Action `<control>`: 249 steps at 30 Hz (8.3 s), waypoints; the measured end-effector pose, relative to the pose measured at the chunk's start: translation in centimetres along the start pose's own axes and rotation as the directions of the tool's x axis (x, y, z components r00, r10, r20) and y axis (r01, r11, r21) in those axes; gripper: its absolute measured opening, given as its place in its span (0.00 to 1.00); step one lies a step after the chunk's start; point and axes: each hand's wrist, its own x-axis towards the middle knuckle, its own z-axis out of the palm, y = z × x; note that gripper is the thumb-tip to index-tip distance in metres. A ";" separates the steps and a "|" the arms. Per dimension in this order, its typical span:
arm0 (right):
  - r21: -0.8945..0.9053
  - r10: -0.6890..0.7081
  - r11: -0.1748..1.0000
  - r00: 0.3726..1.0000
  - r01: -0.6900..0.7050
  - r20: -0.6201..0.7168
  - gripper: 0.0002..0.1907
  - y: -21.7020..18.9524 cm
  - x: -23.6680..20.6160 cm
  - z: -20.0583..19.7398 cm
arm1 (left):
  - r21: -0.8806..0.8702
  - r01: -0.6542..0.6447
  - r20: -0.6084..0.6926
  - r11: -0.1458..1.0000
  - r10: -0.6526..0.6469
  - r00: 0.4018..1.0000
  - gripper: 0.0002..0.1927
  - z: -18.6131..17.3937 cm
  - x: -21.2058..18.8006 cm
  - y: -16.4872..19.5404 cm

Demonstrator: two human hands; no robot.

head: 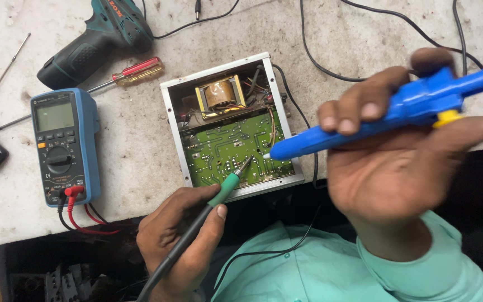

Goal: The person uses a soldering iron and a blue desoldering pump to remove solder from a circuit board mounted in a metal enclosure, working point by point across the board. They then flip the enclosure over, attach multimeter probe leads, and test the board's underside with the multimeter.

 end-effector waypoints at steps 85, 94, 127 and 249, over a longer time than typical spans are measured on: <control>-0.397 0.188 0.909 0.974 -0.124 0.125 0.33 -10.0 -4.3 -8.5 | 0.069 -0.166 -0.032 0.984 0.169 0.985 0.12 -1.5 -2.1 0.8; -0.329 0.188 0.929 0.982 -0.168 0.030 0.31 -8.6 -4.9 -9.6 | 0.109 -0.129 -0.024 0.986 0.132 0.991 0.13 0.1 -1.2 1.3; 0.010 0.005 1.000 0.999 -0.005 0.034 0.22 -0.2 -1.3 -0.5 | 0.063 -0.030 -0.066 0.998 0.034 0.997 0.12 1.3 -1.3 1.4; -0.059 -0.047 0.997 0.999 0.048 0.027 0.25 0.2 -2.1 1.0 | 0.076 0.173 -0.036 0.982 -0.171 0.985 0.12 0.3 -1.0 1.8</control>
